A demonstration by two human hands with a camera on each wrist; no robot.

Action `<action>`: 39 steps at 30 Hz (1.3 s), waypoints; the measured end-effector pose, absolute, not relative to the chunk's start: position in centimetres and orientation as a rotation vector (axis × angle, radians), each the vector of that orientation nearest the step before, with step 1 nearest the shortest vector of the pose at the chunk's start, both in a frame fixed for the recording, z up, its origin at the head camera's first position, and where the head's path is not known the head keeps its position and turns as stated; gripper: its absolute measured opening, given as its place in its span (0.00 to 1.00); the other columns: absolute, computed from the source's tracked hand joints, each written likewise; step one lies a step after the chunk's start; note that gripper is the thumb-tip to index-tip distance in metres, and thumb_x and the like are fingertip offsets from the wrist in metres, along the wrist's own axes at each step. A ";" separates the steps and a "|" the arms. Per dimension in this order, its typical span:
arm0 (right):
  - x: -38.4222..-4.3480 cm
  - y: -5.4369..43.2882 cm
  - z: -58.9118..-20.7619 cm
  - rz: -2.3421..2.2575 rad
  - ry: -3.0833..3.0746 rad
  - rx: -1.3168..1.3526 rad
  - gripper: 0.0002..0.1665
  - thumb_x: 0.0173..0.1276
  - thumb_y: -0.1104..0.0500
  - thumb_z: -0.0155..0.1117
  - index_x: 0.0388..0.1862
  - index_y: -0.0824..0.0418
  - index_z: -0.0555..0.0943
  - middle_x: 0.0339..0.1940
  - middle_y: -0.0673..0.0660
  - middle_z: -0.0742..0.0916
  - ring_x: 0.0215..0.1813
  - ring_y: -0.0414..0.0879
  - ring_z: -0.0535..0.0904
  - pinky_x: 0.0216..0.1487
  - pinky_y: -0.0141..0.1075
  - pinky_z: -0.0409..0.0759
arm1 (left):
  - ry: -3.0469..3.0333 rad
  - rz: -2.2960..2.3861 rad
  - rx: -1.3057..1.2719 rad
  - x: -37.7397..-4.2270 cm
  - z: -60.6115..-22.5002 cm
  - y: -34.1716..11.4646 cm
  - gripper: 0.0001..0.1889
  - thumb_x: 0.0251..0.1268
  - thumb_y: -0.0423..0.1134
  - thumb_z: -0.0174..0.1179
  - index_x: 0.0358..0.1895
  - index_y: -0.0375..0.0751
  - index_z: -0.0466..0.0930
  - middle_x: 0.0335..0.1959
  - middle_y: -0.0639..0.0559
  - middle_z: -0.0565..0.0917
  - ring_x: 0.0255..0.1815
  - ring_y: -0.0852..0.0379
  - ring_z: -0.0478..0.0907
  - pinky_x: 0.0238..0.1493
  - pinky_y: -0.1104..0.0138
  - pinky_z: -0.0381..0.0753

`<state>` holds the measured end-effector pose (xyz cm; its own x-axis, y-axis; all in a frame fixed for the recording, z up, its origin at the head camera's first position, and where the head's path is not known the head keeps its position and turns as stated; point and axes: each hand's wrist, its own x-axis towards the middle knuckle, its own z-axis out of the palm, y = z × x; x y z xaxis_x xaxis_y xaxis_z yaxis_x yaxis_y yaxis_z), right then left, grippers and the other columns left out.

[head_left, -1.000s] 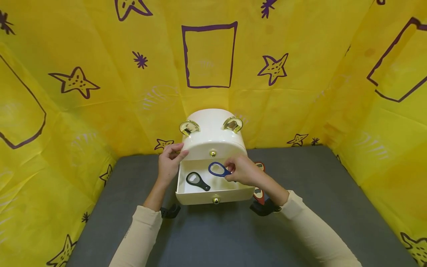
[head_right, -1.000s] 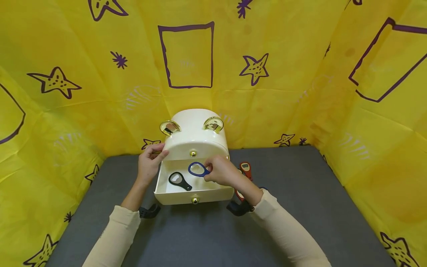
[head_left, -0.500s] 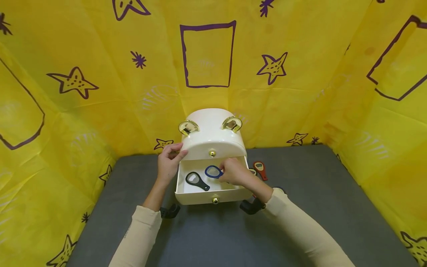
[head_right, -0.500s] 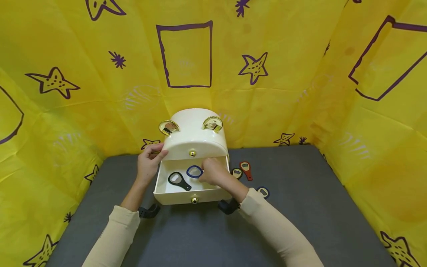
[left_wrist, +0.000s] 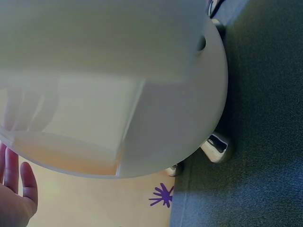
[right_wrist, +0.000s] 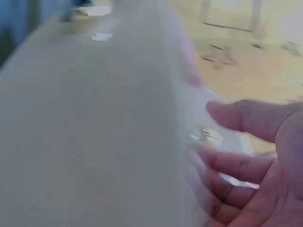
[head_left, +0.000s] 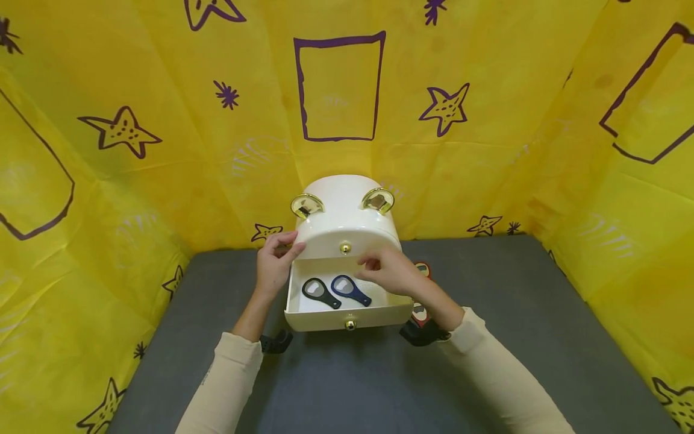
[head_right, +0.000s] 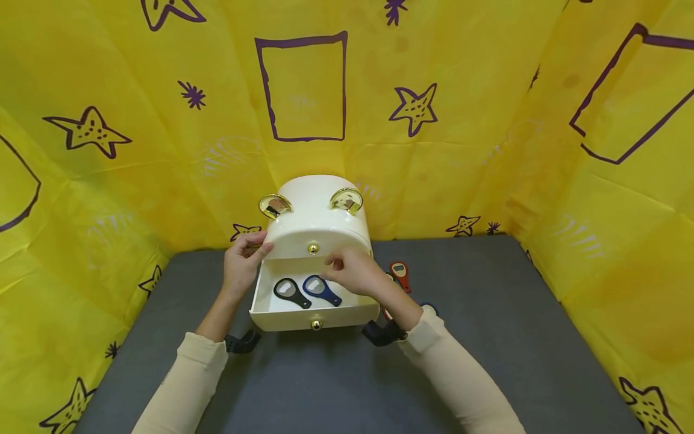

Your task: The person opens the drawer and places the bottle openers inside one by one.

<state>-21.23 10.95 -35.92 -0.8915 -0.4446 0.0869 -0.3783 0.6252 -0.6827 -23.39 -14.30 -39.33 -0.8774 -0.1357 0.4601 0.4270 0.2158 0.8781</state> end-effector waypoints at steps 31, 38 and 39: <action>-22.1 23.7 -44.1 -1.039 2.736 -0.167 0.18 0.70 0.54 0.61 0.38 0.70 0.85 0.28 0.61 0.87 0.28 0.46 0.78 0.29 0.35 0.74 | -2.019 -1.729 -0.283 -23.7 -39.4 -14.2 0.15 0.56 0.24 0.67 0.46 0.20 0.80 0.49 0.29 0.78 0.36 0.72 0.75 0.37 0.78 0.78; -20.5 24.4 -46.7 -0.808 2.711 -0.126 0.24 0.66 0.53 0.65 0.13 0.66 0.80 0.08 0.46 0.71 0.14 0.40 0.66 0.19 0.31 0.64 | -2.002 -1.760 -0.283 -23.8 -39.8 -14.3 0.14 0.56 0.23 0.66 0.46 0.19 0.80 0.49 0.29 0.78 0.33 0.69 0.76 0.35 0.80 0.77; -20.3 24.4 -47.0 -0.761 2.730 -0.111 0.24 0.65 0.51 0.66 0.13 0.65 0.80 0.09 0.46 0.72 0.15 0.41 0.67 0.20 0.31 0.65 | -2.003 -1.760 -0.279 -23.7 -39.8 -14.3 0.14 0.56 0.23 0.66 0.46 0.20 0.80 0.48 0.29 0.78 0.33 0.69 0.76 0.35 0.80 0.77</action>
